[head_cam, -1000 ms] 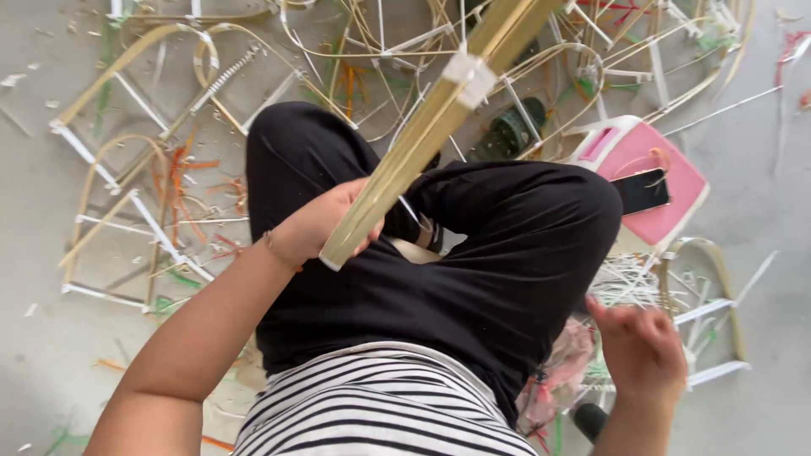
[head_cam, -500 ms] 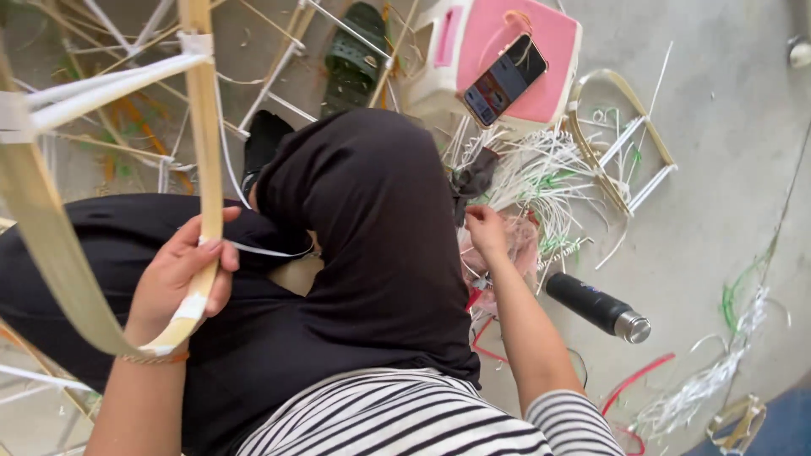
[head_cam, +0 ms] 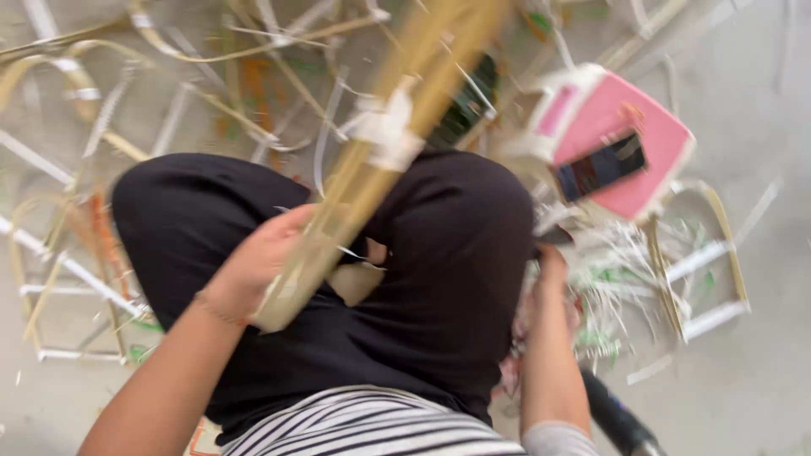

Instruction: Assembling and tying bamboo strips together to create decorative lantern frames.

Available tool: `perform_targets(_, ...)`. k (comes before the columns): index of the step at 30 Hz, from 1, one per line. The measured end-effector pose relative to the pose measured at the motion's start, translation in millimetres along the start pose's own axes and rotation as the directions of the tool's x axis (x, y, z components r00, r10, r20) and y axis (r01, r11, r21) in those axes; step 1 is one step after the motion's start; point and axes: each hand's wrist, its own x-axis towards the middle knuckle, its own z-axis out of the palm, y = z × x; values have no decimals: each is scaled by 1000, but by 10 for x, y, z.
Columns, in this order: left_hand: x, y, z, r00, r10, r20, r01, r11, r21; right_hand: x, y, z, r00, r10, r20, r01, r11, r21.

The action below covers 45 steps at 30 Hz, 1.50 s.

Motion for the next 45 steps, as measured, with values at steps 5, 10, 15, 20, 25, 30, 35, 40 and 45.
perform_targets(5, 188, 13, 71, 974, 124, 191, -124, 992, -8, -971, -2801, -158, 883, -281, 375, -105, 661, 743)
perform_targets(10, 357, -39, -86, 954, 160, 255, -150, 987, -59, -2076, -4384, 675, 671, -612, 418, 202, 694, 691)
perform_targets(15, 448, -181, -185, 952, 202, 229, -155, 966, -207, -2606, -3743, 2486, 644, -200, 738, 37, 972, 232)
perform_targets(20, 549, -439, -500, 901, 246, 358, -97, 918, -385, -2722, -3998, 3004, 542, -349, 765, 555, 831, -15)
perform_targets(25, 502, -246, -329, 961, 106, 254, -74, 988, -134, -2548, -4183, 2972, 897, -159, 413, 254, 949, -188)
perform_targets(30, 410, -199, -284, 990, 53, 132, -32, 987, -155, -2413, -3734, 2841, 452, -350, 821, 472, 874, 113)
perform_targets(35, -298, -55, -206, 993, 30, 112, -37, 997, 61, -2376, -4440, 2429, 735, -299, 608, -123, 823, 554)
perform_targets(40, -476, -294, -541, 858, 197, 475, -34, 943, -330, -2259, -3928, 2649, 305, -488, 818, -158, 821, 549)
perform_targets(45, -236, -136, -469, 951, 202, 233, -281, 880, 383, -3033, -3794, 2813, 400, -178, 899, 354, 935, 27)
